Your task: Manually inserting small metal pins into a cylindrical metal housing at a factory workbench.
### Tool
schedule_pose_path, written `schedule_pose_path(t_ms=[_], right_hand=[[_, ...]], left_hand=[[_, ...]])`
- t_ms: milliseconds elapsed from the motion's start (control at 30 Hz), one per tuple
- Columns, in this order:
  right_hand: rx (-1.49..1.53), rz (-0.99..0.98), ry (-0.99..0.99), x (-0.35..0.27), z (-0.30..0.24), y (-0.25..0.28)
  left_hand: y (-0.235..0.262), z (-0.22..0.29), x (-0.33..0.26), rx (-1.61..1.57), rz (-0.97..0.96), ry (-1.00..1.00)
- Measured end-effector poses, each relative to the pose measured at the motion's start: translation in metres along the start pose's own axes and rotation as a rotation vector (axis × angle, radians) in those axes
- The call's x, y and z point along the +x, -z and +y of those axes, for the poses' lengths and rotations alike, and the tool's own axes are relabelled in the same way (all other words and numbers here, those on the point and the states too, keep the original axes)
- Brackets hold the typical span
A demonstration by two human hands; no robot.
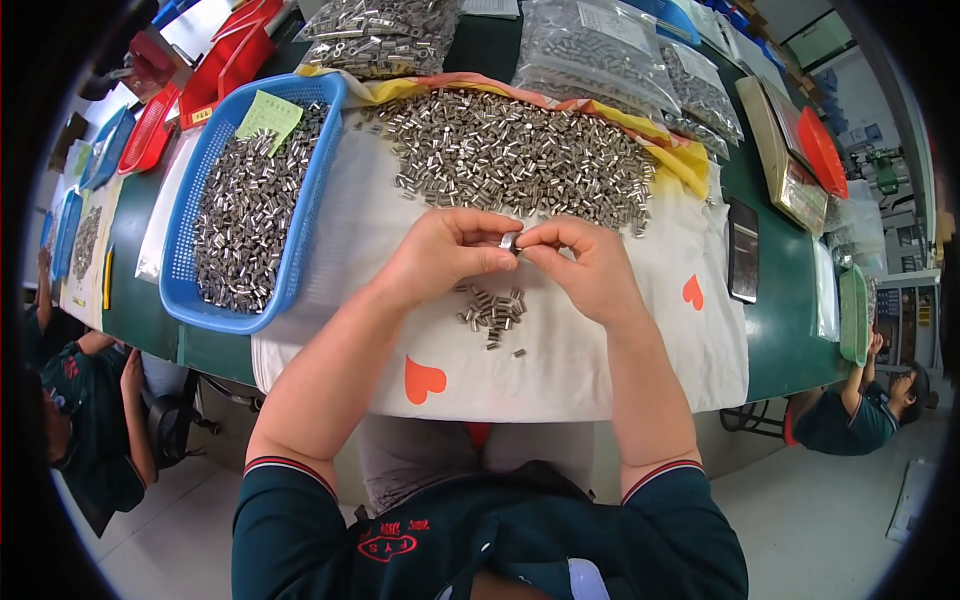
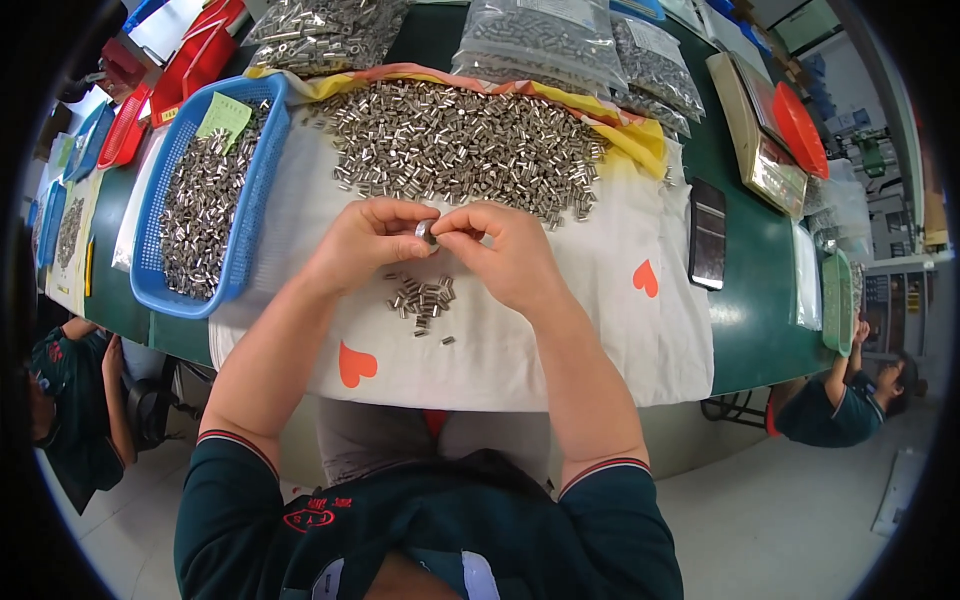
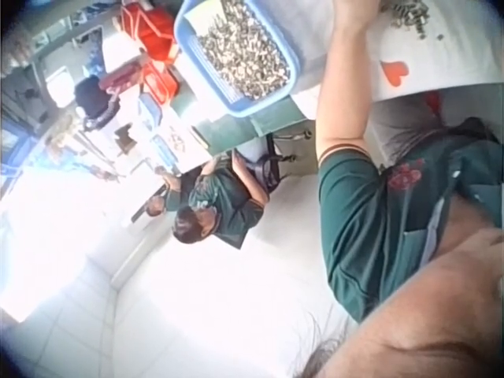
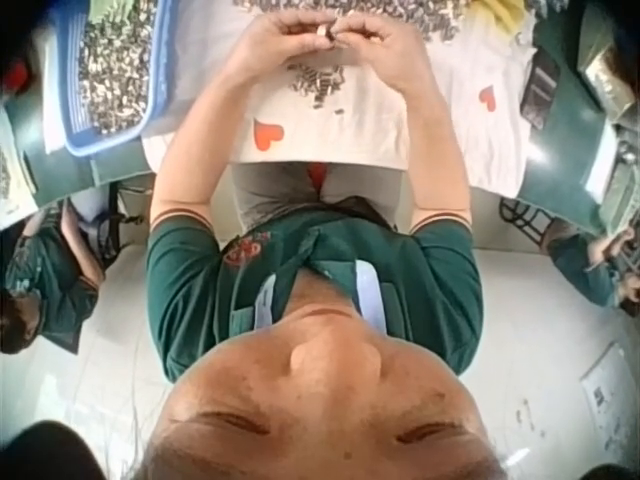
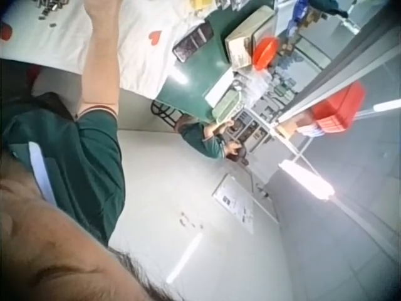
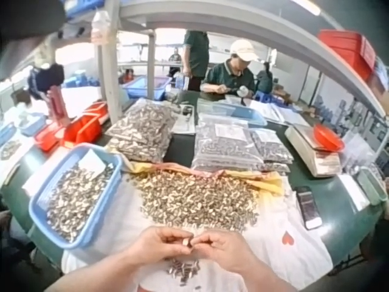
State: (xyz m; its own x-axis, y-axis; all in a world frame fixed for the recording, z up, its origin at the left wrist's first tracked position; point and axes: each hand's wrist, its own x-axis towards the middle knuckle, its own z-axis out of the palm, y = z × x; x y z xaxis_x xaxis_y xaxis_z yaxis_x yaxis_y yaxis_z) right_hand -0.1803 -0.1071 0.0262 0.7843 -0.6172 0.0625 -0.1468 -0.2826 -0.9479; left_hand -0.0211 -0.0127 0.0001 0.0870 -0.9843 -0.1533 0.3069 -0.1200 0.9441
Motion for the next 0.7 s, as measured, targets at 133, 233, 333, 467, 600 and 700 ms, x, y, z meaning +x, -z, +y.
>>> schedule_pose_path(t_ms=[133,233,333,467,600,700], right_hand=[[0.002,-0.007,-0.029,0.001,0.001,0.001],[0.03,0.041,-0.131,0.007,0.009,0.021],[-0.123,0.201,-0.202,0.01,0.019,0.023],[-0.75,0.264,0.11,0.014,0.024,-0.001],[-0.862,0.23,0.085,0.012,0.023,-0.003],[-0.845,0.235,0.081,0.005,0.023,-0.005]], left_hand=[[0.001,0.002,-0.002,0.016,0.003,0.023],[-0.006,0.006,-0.008,0.147,-0.182,0.064],[-0.011,0.012,-0.013,0.342,-0.252,0.071],[-0.006,0.007,-0.012,0.393,-0.264,-0.015],[-0.005,0.007,-0.006,0.251,-0.14,0.057],[0.0,0.001,0.0,0.014,-0.042,0.05]])
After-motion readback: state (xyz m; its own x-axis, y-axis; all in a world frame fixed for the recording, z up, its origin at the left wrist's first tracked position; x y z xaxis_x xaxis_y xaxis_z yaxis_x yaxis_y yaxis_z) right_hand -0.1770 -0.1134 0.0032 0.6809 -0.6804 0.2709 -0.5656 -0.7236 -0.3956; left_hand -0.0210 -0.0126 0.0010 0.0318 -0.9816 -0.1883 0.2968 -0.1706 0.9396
